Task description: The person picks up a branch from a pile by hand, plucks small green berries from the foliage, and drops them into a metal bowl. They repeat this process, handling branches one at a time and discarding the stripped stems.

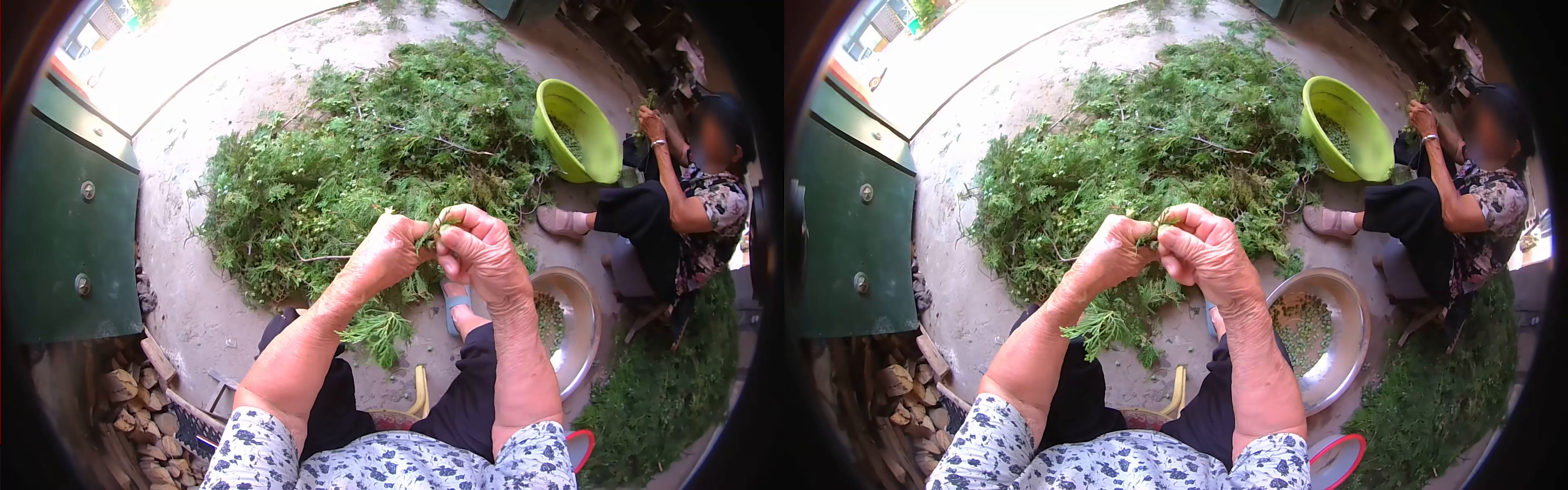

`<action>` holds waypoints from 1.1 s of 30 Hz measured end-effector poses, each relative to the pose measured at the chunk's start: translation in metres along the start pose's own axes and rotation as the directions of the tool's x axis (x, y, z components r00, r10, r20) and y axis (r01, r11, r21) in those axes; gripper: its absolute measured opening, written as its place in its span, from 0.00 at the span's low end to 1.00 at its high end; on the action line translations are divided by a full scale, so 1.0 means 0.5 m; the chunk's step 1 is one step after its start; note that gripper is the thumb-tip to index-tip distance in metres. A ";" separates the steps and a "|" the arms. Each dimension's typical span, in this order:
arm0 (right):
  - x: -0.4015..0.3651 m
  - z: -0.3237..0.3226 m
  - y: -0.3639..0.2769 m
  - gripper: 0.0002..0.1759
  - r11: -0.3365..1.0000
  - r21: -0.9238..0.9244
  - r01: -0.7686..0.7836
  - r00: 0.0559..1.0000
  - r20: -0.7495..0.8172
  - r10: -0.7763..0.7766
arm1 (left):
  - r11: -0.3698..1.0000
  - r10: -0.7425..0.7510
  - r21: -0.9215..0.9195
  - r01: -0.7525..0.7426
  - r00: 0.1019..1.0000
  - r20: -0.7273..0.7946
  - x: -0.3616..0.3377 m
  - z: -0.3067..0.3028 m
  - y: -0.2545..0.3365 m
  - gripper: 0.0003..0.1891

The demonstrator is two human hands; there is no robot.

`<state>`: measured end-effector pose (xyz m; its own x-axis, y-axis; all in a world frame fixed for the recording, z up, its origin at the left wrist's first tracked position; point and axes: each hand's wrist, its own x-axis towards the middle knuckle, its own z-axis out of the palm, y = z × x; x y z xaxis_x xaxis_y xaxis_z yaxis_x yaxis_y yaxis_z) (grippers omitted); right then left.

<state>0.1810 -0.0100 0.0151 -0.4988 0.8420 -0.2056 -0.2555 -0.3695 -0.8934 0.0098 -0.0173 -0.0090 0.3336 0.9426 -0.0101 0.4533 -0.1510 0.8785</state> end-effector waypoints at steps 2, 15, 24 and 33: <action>-0.001 -0.008 0.000 0.11 0.961 0.274 0.028 0.999 -0.049 -0.015 | 0.995 0.002 -0.099 -0.005 0.999 -0.033 0.003 0.004 0.014 0.06; -0.195 -0.318 0.007 0.12 0.860 -0.444 -0.252 0.810 -0.583 -0.064 | 0.636 -0.401 -0.705 0.313 0.915 0.044 0.007 0.001 0.031 0.12; -0.374 -0.389 0.076 0.16 0.339 -0.800 -0.495 0.805 -0.569 -0.166 | 0.703 -0.327 -0.639 0.313 0.940 0.100 0.005 0.020 0.041 0.14; -0.079 0.011 -0.032 0.11 0.503 -0.849 0.161 0.814 -0.174 -0.554 | 0.847 -0.223 -0.477 0.235 0.971 0.083 0.014 0.048 0.059 0.08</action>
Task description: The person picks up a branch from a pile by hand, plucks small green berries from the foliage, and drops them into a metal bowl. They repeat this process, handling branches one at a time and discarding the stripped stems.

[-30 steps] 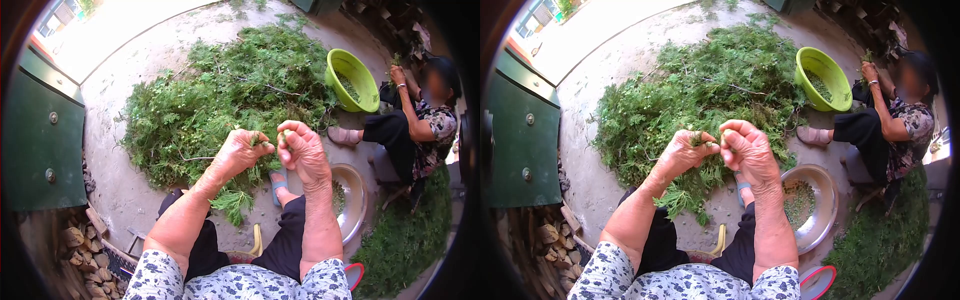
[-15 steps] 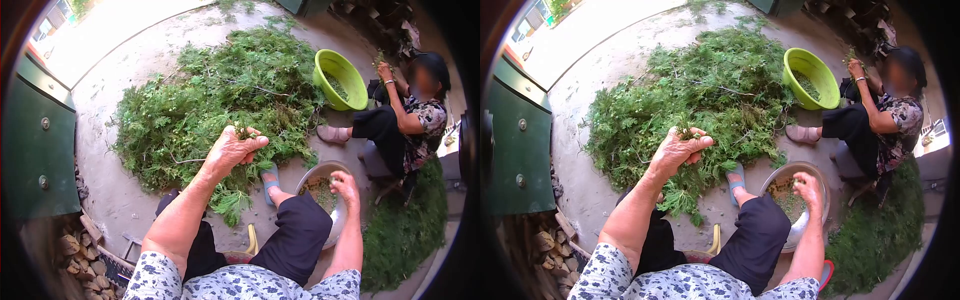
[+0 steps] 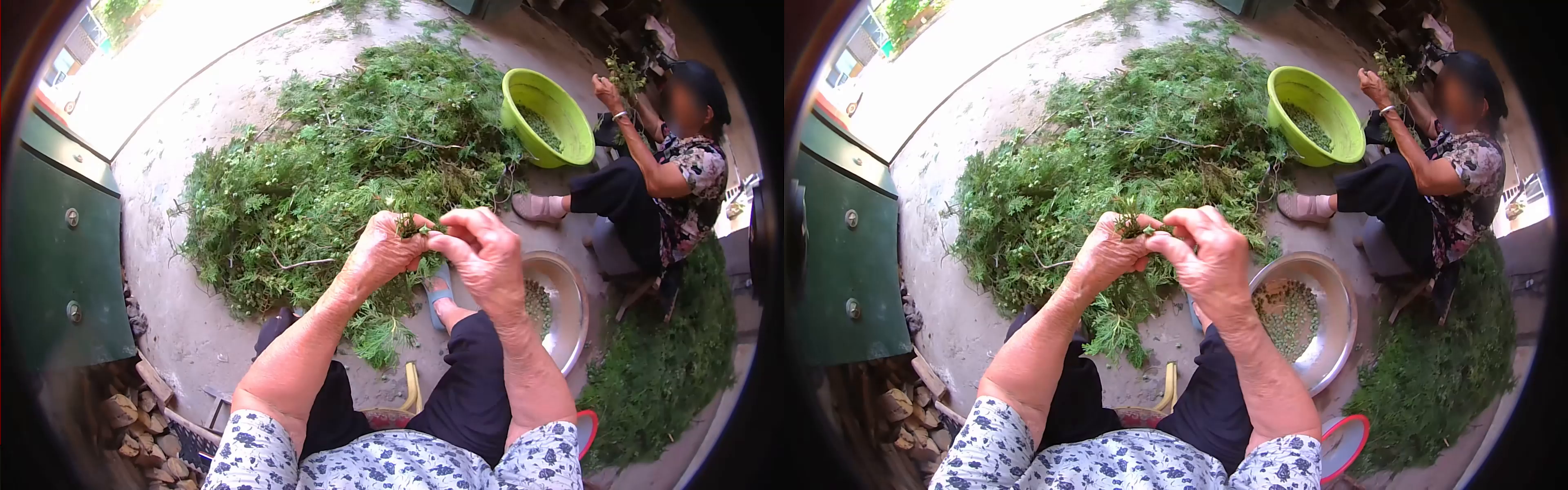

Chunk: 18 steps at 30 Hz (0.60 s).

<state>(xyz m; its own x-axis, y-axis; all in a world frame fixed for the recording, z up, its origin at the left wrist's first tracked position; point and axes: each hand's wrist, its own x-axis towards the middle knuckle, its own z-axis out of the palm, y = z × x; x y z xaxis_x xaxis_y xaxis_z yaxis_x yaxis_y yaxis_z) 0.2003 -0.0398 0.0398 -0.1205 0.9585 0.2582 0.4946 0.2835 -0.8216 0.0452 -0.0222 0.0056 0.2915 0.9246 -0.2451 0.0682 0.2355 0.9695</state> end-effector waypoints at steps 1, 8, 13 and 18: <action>0.005 0.018 -0.003 0.11 1.000 0.000 0.015 1.000 0.017 -0.015 | 1.000 -0.003 0.002 0.003 1.000 0.003 0.003 0.002 -0.009 0.08; -0.022 -0.021 0.040 0.05 0.948 0.211 -0.236 0.970 -0.011 0.244 | 0.991 -0.033 -0.127 0.030 0.999 -0.025 -0.009 -0.004 0.003 0.09; -0.149 -0.194 0.190 0.12 0.867 -0.097 -0.488 0.871 -0.117 0.477 | 0.793 -0.120 -0.607 0.045 0.989 -0.083 -0.014 -0.039 0.015 0.08; -0.145 -0.202 0.138 0.12 0.879 -0.187 -0.439 0.898 -0.105 0.426 | 0.563 0.117 -0.826 -0.004 0.990 0.075 -0.011 -0.054 -0.015 0.18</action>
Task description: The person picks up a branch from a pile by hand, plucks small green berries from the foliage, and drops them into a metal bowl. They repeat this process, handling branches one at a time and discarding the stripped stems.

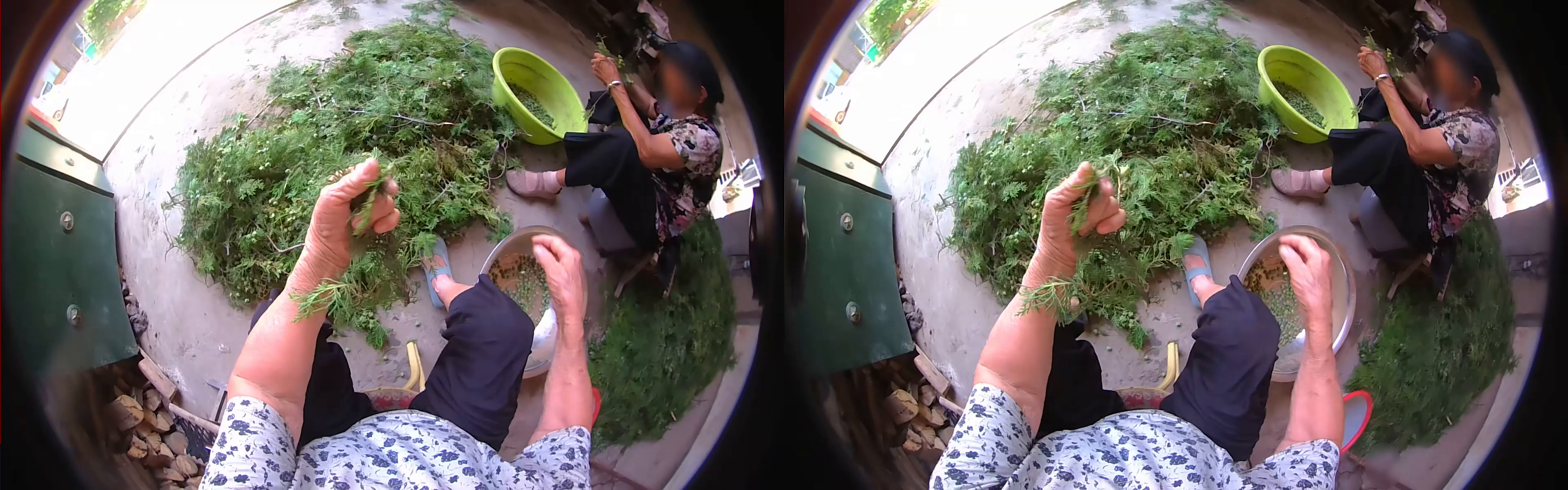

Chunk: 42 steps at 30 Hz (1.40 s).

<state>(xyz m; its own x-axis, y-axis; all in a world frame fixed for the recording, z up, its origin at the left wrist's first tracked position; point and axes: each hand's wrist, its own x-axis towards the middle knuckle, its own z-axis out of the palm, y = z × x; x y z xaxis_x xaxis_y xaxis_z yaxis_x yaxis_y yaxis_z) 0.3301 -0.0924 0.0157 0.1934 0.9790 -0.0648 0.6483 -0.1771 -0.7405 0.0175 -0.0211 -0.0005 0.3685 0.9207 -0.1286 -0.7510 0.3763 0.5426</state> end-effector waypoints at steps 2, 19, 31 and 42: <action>0.019 0.064 -0.070 0.13 0.969 0.247 0.020 0.999 0.044 -0.032 | 0.999 0.040 0.011 -0.042 0.993 0.110 -0.005 0.010 -0.001 0.19; 0.043 0.325 -0.236 0.13 0.314 0.840 -0.442 0.844 0.508 -0.171 | 0.720 -0.114 0.669 -0.183 0.920 0.374 -0.096 0.028 0.067 0.15; 0.053 0.353 -0.273 0.21 0.865 0.349 0.361 0.920 0.017 -0.391 | 0.635 0.425 0.762 -0.131 0.882 -0.202 -0.068 -0.027 0.028 0.12; 0.036 0.374 -0.291 0.28 0.845 0.324 0.426 0.817 0.264 -0.513 | 0.685 0.546 0.693 -0.226 0.789 -0.282 -0.059 -0.051 0.026 0.09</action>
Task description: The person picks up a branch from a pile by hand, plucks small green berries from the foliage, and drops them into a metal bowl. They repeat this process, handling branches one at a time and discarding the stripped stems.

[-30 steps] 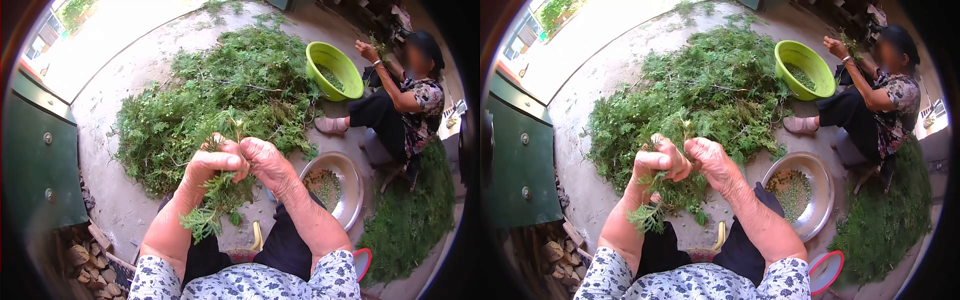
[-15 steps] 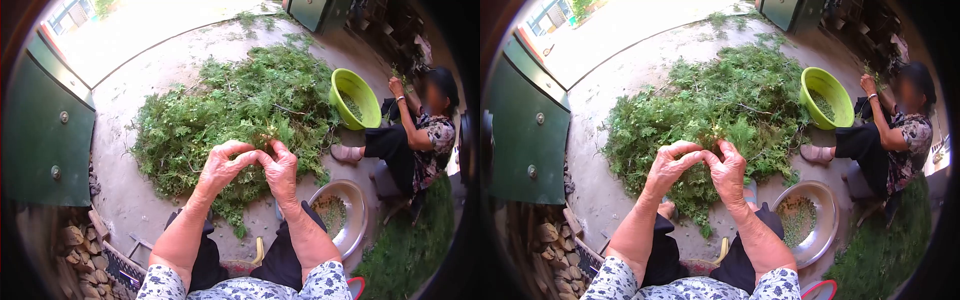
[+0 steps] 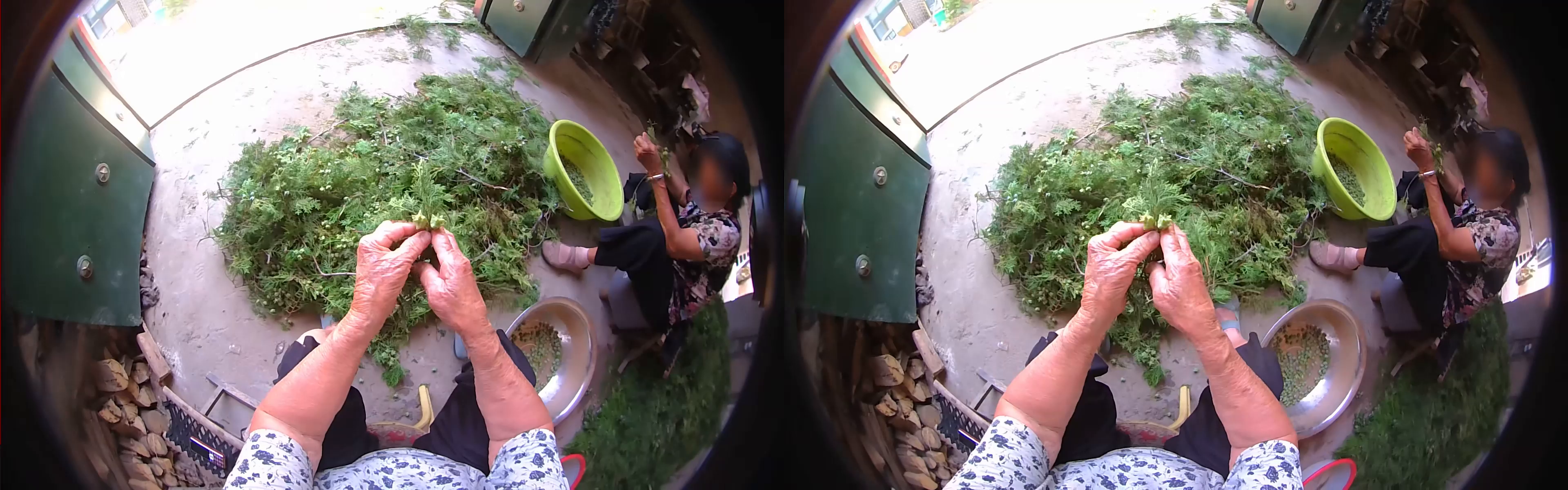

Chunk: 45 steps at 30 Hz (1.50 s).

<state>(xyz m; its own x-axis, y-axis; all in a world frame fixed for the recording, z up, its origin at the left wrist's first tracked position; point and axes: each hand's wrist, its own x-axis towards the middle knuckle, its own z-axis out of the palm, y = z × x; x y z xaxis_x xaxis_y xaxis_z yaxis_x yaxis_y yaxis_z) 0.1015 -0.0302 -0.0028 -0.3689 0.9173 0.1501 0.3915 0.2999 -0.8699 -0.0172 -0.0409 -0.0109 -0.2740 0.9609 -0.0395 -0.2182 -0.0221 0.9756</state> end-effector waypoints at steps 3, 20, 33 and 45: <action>0.002 -0.011 -0.016 0.31 0.993 -0.069 0.099 0.995 -0.009 -0.100 | 0.999 -0.005 -0.052 0.005 1.000 -0.002 0.009 -0.002 0.018 0.07; -0.015 -0.077 -0.004 0.11 0.994 0.112 0.001 0.945 -0.324 0.036 | 0.978 -0.204 0.008 0.207 0.954 0.219 0.004 0.049 0.022 0.05; -0.012 -0.140 0.024 0.13 0.627 0.767 -0.134 0.937 -0.107 0.332 | 0.962 -0.027 0.271 -0.029 0.979 0.203 0.002 0.096 0.001 0.07; 0.001 -0.135 0.049 0.10 0.340 0.903 -0.263 0.925 0.135 0.356 | 0.974 -0.217 0.005 0.226 0.930 0.297 0.020 0.079 0.005 0.06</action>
<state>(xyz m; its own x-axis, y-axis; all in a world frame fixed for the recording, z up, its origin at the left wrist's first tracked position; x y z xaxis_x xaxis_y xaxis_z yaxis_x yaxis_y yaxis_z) 0.1676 -0.0047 0.0078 -0.3154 0.9196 -0.2341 -0.5309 -0.3755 -0.7597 0.0165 -0.0204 -0.0003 0.0704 0.9803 -0.1847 -0.2698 0.1969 0.9426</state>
